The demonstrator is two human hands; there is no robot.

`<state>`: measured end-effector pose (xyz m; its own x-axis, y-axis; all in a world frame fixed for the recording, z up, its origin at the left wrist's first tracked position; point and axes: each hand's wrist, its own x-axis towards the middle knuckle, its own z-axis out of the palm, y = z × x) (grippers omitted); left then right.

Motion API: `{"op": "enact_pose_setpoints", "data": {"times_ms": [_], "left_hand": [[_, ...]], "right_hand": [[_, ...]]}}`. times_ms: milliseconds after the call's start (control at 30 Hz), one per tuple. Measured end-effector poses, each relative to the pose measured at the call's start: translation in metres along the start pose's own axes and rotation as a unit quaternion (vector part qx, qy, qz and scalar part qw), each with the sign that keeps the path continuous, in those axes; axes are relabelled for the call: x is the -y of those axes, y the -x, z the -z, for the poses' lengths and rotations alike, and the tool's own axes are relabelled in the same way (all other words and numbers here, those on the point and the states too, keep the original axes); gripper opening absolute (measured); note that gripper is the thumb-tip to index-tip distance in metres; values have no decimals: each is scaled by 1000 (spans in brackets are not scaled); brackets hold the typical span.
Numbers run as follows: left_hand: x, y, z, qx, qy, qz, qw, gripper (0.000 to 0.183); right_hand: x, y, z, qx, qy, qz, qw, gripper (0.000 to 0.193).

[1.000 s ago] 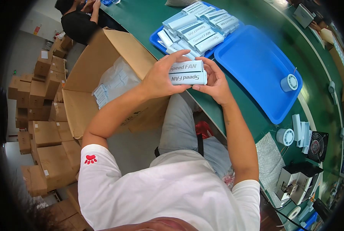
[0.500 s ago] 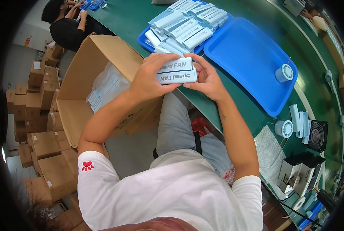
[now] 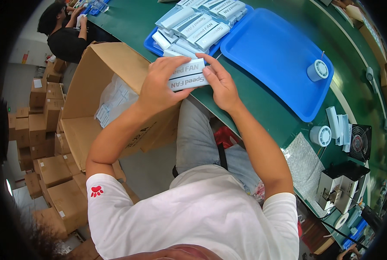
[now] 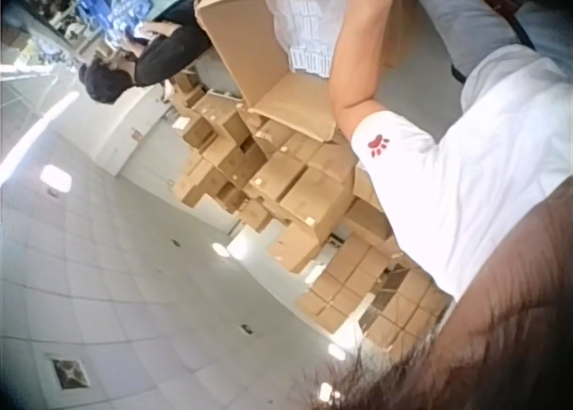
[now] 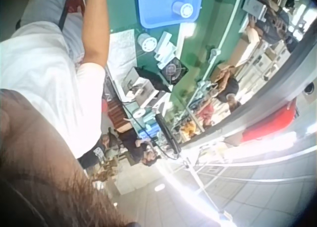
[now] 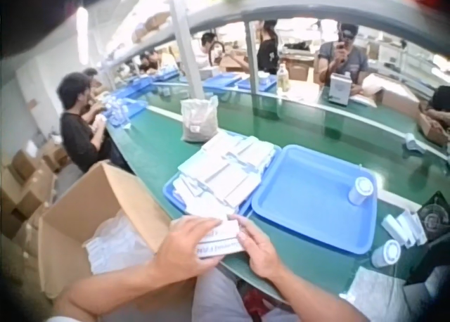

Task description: The person takes stacks of small white packages labeled 'SpeedFAN' from a large cardboard box and places them into blue plastic trays on a green workbench. The person occasionally inspects the packages and arranges them neatly in the trays.

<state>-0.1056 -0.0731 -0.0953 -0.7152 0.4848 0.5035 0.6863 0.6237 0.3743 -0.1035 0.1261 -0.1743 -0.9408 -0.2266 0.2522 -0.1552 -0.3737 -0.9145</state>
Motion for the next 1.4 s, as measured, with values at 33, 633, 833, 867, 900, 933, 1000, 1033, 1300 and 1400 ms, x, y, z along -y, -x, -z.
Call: {"op": "enact_pose_setpoints", "data": {"times_ms": [33, 633, 833, 867, 900, 933, 1000, 1033, 1300, 1400], "left_hand": [[0, -1, 0, 2, -2, 0, 1000, 64], [24, -96, 13, 26, 33, 97, 994, 66], [140, -211, -32, -10, -106, 170, 980, 76], [153, -227, -45, -15, -112, 195, 974, 78], [163, -240, -53, -6, -121, 219, 968, 79], [177, -249, -59, 5, -127, 242, 962, 80], [207, -253, -72, 5, -114, 250, 962, 84], [213, -251, -77, 5, -152, 253, 955, 85], [235, -256, -88, 97, -197, 270, 938, 102], [242, -237, -47, 52, -144, 191, 970, 96]], "right_hand": [[-1, 0, -1, -8, 13, 14, 1000, 41], [-7, -7, 11, -80, 41, -68, 994, 29], [-10, -6, 7, -33, 138, -71, 987, 15], [-13, -7, 9, -46, 125, -59, 989, 15], [-17, -7, 9, -63, 113, -48, 990, 15], [-18, -8, 6, -66, 76, -48, 994, 15], [-22, -12, 4, -69, 22, -50, 996, 14], [-26, -14, 4, -64, 3, -49, 997, 14], [-14, -8, 9, -66, 63, -25, 996, 14], [-11, -7, 9, -47, 90, -31, 994, 13]]}}
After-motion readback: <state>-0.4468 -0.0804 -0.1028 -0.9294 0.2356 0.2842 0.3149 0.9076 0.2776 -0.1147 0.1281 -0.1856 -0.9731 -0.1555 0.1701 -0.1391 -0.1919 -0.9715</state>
